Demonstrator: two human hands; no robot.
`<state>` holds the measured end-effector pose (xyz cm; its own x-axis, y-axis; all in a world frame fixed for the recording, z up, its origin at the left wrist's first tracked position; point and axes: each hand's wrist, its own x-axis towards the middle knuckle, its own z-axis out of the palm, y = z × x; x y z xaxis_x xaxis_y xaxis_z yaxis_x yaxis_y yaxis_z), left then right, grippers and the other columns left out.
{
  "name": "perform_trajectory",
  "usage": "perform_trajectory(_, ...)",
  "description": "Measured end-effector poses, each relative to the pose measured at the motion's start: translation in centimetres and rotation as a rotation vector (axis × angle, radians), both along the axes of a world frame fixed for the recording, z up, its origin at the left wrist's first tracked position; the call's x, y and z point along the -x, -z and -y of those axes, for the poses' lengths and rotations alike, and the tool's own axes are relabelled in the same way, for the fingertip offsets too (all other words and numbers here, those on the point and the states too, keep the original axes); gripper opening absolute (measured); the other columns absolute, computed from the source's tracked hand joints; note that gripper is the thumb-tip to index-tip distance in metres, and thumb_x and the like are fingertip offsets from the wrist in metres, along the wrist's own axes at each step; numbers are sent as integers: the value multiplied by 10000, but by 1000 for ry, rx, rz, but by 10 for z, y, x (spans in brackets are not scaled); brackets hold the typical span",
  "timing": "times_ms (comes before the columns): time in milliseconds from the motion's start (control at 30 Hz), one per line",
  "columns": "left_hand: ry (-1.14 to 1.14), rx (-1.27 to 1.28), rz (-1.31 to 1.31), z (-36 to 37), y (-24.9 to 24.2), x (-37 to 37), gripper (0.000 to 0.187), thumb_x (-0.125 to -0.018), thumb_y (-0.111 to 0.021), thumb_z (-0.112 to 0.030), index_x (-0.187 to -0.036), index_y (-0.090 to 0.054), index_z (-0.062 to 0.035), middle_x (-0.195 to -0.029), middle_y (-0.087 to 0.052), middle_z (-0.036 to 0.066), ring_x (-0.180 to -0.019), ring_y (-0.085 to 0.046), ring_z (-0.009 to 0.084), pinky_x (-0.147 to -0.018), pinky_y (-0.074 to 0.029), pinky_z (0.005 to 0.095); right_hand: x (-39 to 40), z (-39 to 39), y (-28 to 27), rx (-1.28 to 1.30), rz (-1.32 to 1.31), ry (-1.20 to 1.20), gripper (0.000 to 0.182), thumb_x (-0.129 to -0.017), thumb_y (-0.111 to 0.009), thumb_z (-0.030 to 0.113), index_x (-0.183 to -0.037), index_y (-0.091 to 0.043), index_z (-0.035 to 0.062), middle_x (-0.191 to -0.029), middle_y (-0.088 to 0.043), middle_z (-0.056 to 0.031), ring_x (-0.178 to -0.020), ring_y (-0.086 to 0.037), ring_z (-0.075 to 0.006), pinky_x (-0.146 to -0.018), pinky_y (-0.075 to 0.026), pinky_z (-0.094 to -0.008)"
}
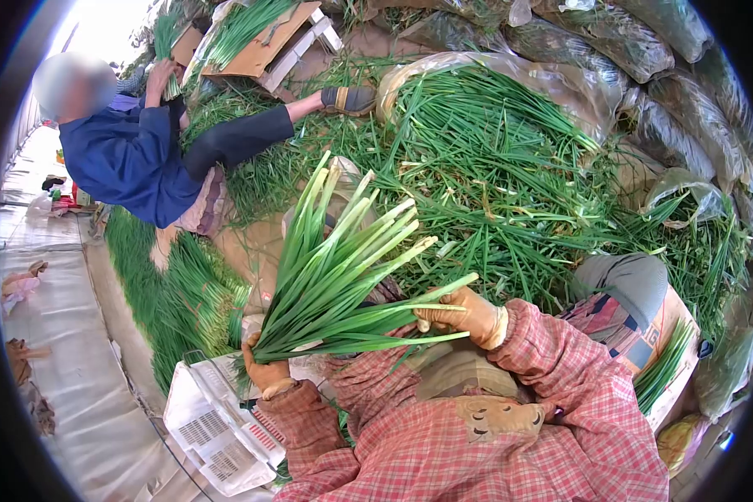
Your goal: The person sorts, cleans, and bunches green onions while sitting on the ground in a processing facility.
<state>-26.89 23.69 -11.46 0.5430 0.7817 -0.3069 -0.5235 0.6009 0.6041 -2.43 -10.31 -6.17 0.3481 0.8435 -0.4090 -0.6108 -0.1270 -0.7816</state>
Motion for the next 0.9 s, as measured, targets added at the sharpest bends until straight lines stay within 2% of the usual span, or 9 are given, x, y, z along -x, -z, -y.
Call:
perform_trajectory(133, -53, -461, -557, 30, -14, -26, 172, -899, -434, -205, -831, -496, -60, -823, -522, 25, -818, -502, 163, -799, -435, 332, 7, 11, -11, 35, -138, 70, 197, -831, -578, 234, -806, -622, 44, -648, -549, 20, -516, -436, -64, -458, -324, -207)
perform_trajectory(400, 129, -946, -997, 53, -26, -36, 214, -941, -341, -222, -890, -473, -61, -892, -513, 37, -848, -495, 139, -806, -438, 280, -14, 48, -33, -45, -539, 142, 115, -800, -560, 137, -823, -547, 25, -568, -443, 16, -416, -320, -43, -378, -208, -200)
perform_trajectory(500, 7, -93, -180, 30, -16, -25, 248, -952, -300, -211, -911, -483, -49, -884, -523, 62, -842, -514, 160, -800, -456, 311, -37, 78, -67, -179, -483, 416, 84, -790, -549, 119, -795, -513, 43, -541, -373, 46, -402, -279, -40, -362, -192, -199)
perform_trajectory(600, 33, -174, -179, 20, -3, -15, 253, -950, -304, -212, -926, -484, -36, -885, -522, 59, -837, -515, 173, -803, -464, 335, -60, 124, -99, -108, -133, 963, 131, -816, -532, 164, -754, -471, 66, -538, -352, 55, -391, -271, -45, -340, -190, -206)
perform_trajectory(733, -33, -191, -309, 24, -10, -17, 205, -938, -321, -139, -933, -467, 5, -895, -526, 60, -874, -507, 164, -828, -457, 309, -122, 237, -100, -336, 226, 829, 231, -839, -538, 297, -792, -500, 75, -579, -411, 26, -409, -321, -66, -366, -266, -218)
perform_trajectory(800, -13, -512, -589, 32, -11, -19, 152, -909, -393, -133, -934, -467, -2, -878, -535, 60, -882, -507, 170, -848, -443, 318, -144, 246, -83, 863, 892, 786, 285, -811, -579, 333, -910, -542, 68, -636, -512, -29, -502, -458, -123, -489, -391, -261)
perform_trajectory(833, -9, -531, -616, 34, -16, -24, 143, -901, -415, -141, -907, -475, -12, -869, -537, 61, -882, -507, 177, -857, -438, 330, -150, 268, -39, 1125, 1505, 477, 385, -758, -635, 322, -1020, -542, 56, -823, -585, -94, -734, -558, -203, -648, -442, -337)
perform_trajectory(867, -9, -550, -641, 36, -18, -28, 137, -892, -436, -149, -880, -483, -21, -860, -538, 61, -883, -507, 183, -867, -433, 343, -123, 215, -70, 1905, 1585, 44, 453, -713, -669, 269, -1089, -527, 62, -1031, -561, -145, -917, -540, -302, -733, -442, -396)
perform_trajectory(900, -46, -542, -623, 34, -9, -25, 138, -886, -452, -159, -843, -483, -33, -845, -538, 65, -877, -509, 196, -872, -428, 359, -102, 197, -59, 1479, 1799, 292, 488, -688, -687, 253, -1106, -514, 69, -1108, -516, -145, -954, -510, -331, -737, -446, -418)
